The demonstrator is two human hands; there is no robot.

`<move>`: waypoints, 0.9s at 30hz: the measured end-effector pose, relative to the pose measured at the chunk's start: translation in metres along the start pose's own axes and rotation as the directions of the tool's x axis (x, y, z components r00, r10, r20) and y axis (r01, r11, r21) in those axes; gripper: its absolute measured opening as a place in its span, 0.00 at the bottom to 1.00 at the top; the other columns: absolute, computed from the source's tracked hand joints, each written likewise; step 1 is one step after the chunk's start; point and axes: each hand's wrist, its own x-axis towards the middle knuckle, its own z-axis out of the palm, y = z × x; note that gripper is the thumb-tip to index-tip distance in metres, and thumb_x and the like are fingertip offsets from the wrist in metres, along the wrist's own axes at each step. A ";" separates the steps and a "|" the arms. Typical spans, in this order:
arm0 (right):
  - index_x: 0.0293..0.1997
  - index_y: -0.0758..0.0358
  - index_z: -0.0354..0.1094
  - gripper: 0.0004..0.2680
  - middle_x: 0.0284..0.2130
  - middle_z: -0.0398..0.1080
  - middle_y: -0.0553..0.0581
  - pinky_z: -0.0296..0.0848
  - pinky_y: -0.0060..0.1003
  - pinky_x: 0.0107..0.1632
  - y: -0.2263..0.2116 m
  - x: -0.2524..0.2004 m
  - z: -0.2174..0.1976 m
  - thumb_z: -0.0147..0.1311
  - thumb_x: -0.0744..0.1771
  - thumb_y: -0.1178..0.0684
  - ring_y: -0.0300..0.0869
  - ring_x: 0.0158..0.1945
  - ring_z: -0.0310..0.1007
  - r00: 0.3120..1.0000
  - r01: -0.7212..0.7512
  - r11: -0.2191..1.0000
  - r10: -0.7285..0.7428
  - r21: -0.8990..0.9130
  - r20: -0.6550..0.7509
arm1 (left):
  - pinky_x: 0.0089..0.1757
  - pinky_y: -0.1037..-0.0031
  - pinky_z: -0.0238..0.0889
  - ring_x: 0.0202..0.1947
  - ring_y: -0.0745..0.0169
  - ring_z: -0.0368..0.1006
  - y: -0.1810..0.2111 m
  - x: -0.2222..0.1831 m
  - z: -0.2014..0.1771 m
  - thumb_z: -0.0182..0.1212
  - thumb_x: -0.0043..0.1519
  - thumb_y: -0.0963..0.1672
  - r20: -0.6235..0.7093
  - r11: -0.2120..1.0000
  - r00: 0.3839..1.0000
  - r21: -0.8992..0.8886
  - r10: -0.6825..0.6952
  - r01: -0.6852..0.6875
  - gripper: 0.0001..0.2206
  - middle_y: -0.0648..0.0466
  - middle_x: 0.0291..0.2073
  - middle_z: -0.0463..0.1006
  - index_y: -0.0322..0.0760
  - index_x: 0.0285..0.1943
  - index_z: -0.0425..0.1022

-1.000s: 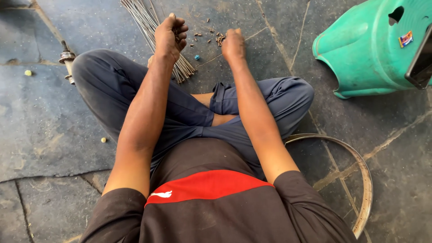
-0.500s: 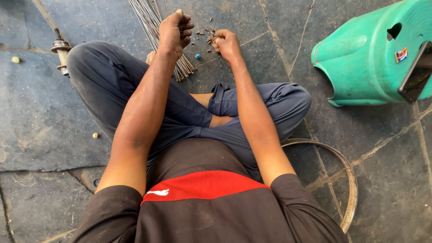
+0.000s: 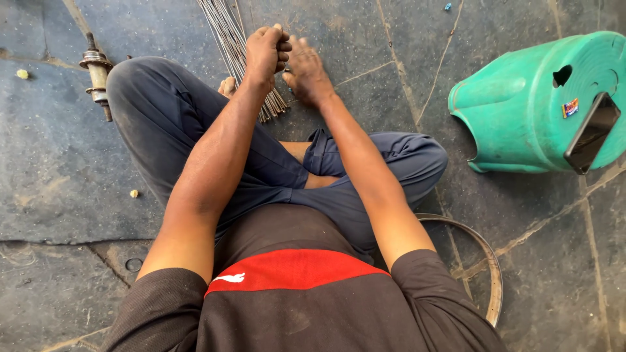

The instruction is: The person gathers loose bicycle spokes into a bundle by hand, then picks up and handles small spoke nipples one by one from the floor.

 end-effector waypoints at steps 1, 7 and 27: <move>0.68 0.63 0.60 0.21 0.72 0.51 0.67 0.51 0.53 0.73 -0.006 -0.002 -0.002 0.59 0.67 0.52 0.59 0.75 0.47 0.999 0.009 1.000 -0.008 -0.008 0.033 | 0.23 0.80 0.56 0.21 0.74 0.62 0.000 0.000 -0.001 0.53 0.68 0.45 0.000 1.000 1.000 -0.013 -0.005 0.005 0.10 0.55 0.26 0.73 0.34 0.39 0.72; 0.67 0.52 0.64 0.18 0.69 0.63 0.57 0.66 0.47 0.69 0.010 -0.015 -0.034 0.50 0.69 0.63 0.56 0.72 0.60 0.980 0.196 0.968 -0.191 -0.156 0.048 | 0.23 0.81 0.59 0.20 0.74 0.63 -0.005 0.004 -0.008 0.53 0.68 0.45 -0.058 1.000 0.998 -0.016 -0.019 0.018 0.10 0.56 0.26 0.75 0.34 0.39 0.72; 0.61 0.57 0.64 0.17 0.62 0.63 0.64 0.73 0.48 0.58 -0.002 -0.039 -0.049 0.48 0.67 0.67 0.58 0.60 0.66 0.991 0.132 0.974 -0.128 -0.183 0.036 | 0.40 0.69 0.78 0.37 0.62 0.79 -0.028 0.016 -0.019 0.48 0.67 0.55 -0.047 0.992 0.999 -0.128 -0.022 0.015 0.24 0.49 0.37 0.78 0.30 0.55 0.72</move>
